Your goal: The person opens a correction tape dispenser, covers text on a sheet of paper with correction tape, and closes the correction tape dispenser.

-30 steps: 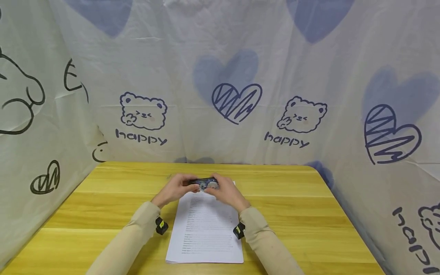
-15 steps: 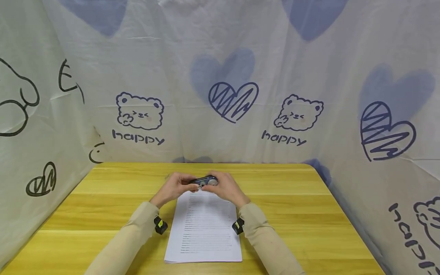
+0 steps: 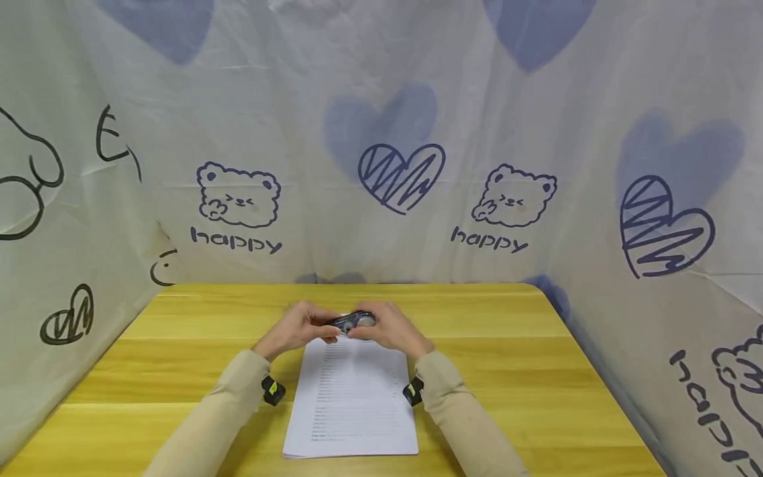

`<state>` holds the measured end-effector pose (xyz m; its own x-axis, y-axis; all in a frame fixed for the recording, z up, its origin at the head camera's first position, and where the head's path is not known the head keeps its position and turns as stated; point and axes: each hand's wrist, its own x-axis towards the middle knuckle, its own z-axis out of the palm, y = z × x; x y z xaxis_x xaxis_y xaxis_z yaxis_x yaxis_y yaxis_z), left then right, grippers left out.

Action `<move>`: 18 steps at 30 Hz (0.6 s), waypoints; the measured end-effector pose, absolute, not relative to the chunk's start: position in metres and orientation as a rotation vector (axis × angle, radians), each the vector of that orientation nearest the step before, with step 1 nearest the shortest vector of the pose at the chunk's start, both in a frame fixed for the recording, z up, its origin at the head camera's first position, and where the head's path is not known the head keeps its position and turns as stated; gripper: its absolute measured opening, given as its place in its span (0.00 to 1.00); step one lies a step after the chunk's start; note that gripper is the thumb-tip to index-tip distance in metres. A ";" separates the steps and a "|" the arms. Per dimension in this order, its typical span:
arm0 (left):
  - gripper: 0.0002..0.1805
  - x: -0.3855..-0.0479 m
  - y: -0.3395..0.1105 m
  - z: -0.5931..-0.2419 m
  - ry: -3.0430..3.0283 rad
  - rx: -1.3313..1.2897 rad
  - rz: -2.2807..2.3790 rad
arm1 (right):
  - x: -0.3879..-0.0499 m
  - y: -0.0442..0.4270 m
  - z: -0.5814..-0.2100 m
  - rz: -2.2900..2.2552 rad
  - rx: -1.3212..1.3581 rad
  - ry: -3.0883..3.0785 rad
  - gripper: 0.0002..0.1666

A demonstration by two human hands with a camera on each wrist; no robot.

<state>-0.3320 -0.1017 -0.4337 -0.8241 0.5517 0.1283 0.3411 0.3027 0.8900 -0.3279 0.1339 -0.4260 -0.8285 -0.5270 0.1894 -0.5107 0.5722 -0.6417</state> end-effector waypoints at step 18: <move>0.16 -0.329 -0.103 -0.433 2.411 0.787 1.529 | -0.326 0.134 -0.430 -1.111 -0.825 2.777 0.21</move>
